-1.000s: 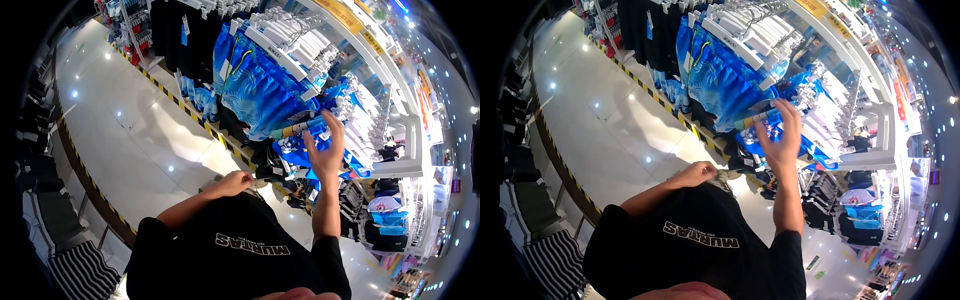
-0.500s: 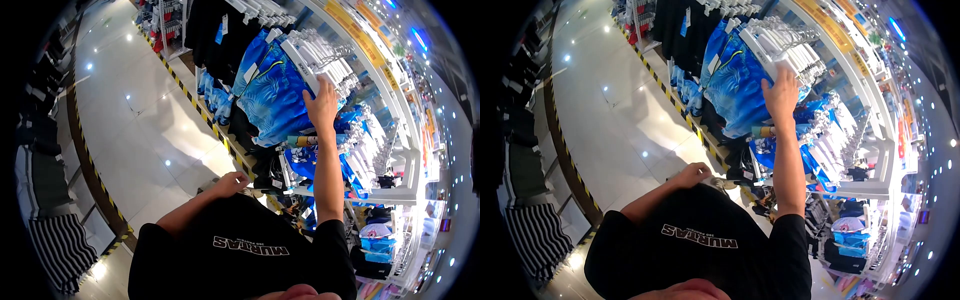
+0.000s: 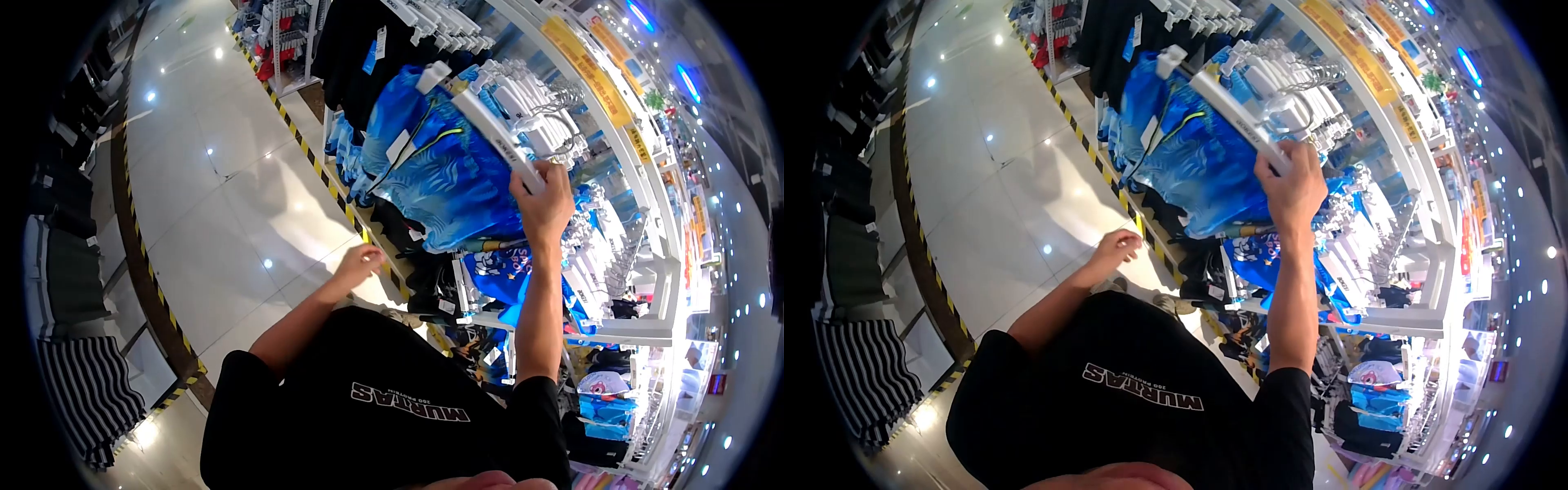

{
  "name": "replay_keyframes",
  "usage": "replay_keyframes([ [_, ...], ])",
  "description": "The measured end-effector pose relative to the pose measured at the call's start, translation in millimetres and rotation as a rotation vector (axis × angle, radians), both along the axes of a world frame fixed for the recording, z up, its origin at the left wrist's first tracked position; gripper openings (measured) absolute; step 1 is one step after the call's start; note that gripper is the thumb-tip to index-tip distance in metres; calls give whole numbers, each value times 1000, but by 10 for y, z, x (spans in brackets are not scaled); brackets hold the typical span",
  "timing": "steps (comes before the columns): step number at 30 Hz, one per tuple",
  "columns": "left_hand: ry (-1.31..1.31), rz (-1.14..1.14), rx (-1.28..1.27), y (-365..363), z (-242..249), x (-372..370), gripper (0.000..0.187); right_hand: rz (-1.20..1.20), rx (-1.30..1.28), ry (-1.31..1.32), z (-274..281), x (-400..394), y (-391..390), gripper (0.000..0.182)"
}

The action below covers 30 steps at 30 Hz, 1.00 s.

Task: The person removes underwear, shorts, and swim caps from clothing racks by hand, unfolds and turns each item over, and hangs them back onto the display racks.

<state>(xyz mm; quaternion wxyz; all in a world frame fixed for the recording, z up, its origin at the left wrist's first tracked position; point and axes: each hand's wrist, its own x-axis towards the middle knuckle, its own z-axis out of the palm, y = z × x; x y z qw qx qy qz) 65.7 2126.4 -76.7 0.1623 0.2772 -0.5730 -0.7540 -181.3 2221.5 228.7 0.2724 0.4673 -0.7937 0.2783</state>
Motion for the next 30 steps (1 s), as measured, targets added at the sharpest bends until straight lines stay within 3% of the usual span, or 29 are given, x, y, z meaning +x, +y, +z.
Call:
replay_keyframes([
  [2,-94,139,239,-175,-232,-71,38,125,-34,31,-24,138,45,26],
  [4,-104,338,320,-295,-305,-88,49,217,-82,59,-104,243,63,26],
  [8,-142,336,203,-436,-60,-30,67,347,-94,-4,-108,464,111,32],
  [14,495,367,160,-601,336,122,51,265,-5,-555,-344,474,209,43],
  [16,573,416,198,-641,353,194,47,305,-27,-779,-423,424,172,43],
  [19,395,696,425,-654,307,264,45,377,-144,-919,-521,345,121,33],
  [23,227,736,450,-639,745,393,49,322,-139,-935,-571,232,144,31],
  [30,190,679,311,-615,624,341,35,302,-174,-941,-656,198,212,31],
])
